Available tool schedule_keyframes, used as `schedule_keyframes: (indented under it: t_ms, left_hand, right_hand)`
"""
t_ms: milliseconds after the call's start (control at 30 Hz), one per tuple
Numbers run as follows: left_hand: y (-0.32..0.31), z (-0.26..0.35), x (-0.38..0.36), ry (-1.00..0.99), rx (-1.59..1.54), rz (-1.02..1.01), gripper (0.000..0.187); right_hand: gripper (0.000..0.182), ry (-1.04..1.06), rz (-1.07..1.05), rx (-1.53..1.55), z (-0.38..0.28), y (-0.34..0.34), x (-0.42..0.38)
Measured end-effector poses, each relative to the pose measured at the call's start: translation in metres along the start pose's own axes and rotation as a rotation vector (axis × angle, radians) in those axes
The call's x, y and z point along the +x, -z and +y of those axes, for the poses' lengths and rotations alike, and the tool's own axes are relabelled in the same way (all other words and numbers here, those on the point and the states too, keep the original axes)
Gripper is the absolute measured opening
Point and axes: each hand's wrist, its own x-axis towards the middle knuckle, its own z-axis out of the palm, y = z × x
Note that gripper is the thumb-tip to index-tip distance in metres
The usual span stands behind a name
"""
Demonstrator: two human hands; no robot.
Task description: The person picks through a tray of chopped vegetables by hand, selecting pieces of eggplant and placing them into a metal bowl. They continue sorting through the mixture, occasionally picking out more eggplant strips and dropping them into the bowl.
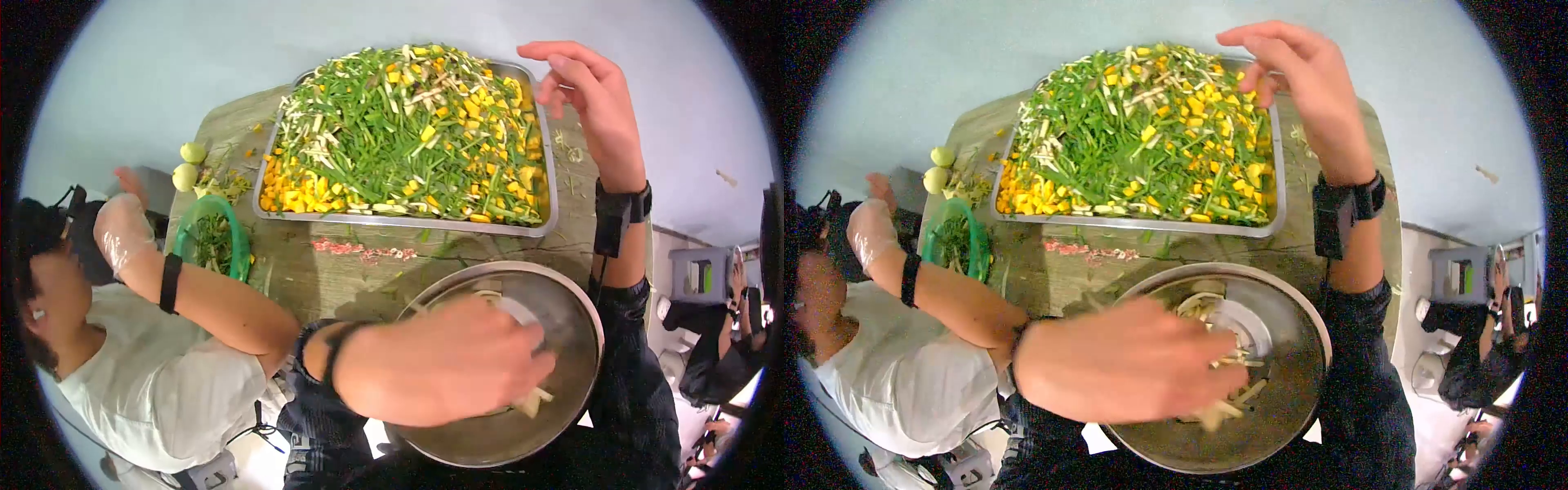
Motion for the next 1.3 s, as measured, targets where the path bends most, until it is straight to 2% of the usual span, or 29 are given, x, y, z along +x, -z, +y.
schedule_keyframes:
  t_ms: [33,200,300,400,467,533,567,600,633,667,733,867,1067,1167,1233,1300]
  left_hand:
    - [-0.006,0.002,0.004,0.013,0.007,0.007,0.039]
    - [-0.007,0.007,0.006,-0.172,-0.118,0.088,0.048]
    - [-0.004,0.009,0.01,-0.183,-0.238,0.066,0.049]
    - [0.011,0.005,0.004,-0.095,-0.083,0.133,0.044]
    - [0.023,-0.017,-0.012,0.092,-0.043,0.446,0.038]
    - [0.045,-0.05,-0.031,0.545,0.027,0.557,0.03]
    - [0.049,-0.076,-0.045,0.669,0.133,0.719,0.026]
    - [0.052,-0.1,-0.059,0.928,0.3,0.79,0.024]
    - [0.046,-0.127,-0.075,1.106,0.508,0.859,0.024]
    - [0.044,-0.145,-0.083,1.398,0.695,0.734,0.025]
    - [0.031,-0.176,-0.105,1.545,0.739,0.642,0.025]
    - [0.03,-0.19,-0.112,1.577,0.617,0.628,0.023]
    - [0.041,-0.169,-0.112,1.542,0.553,0.709,0.018]
    - [0.044,-0.164,-0.11,1.294,0.405,0.909,0.016]
    - [0.049,-0.156,-0.099,1.218,0.434,0.936,0.016]
    - [0.051,-0.147,-0.086,1.148,0.464,0.963,0.015]
  right_hand:
    - [0.029,-0.009,0.001,-0.007,0.001,0.002,0.0]
    - [0.026,-0.041,-0.021,-0.027,-0.004,0.0,-0.001]
    - [0.025,-0.033,-0.039,-0.027,-0.004,-0.004,-0.001]
    - [0.025,-0.032,-0.046,-0.057,-0.003,-0.004,-0.002]
    - [0.025,-0.025,-0.049,-0.051,-0.006,-0.005,-0.003]
    - [0.025,-0.02,-0.051,-0.045,-0.008,-0.006,-0.004]
    - [0.024,-0.021,-0.052,-0.047,-0.009,-0.006,-0.004]
    - [0.023,-0.024,-0.052,-0.048,-0.008,-0.006,-0.004]
    - [0.023,-0.02,-0.051,-0.047,-0.008,-0.006,-0.004]
    - [0.023,-0.016,-0.055,-0.053,-0.008,-0.006,-0.004]
    - [0.022,-0.007,-0.057,-0.062,-0.01,-0.004,-0.004]
    - [0.021,-0.005,-0.072,-0.048,-0.011,-0.004,-0.005]
    - [0.02,-0.037,-0.107,-0.04,-0.006,-0.014,-0.005]
    - [0.019,-0.129,-0.161,-0.052,-0.006,-0.031,-0.007]
    - [0.022,-0.234,-0.262,-0.076,0.005,-0.036,-0.007]
    - [0.023,-0.22,-0.292,-0.015,0.013,-0.047,-0.009]
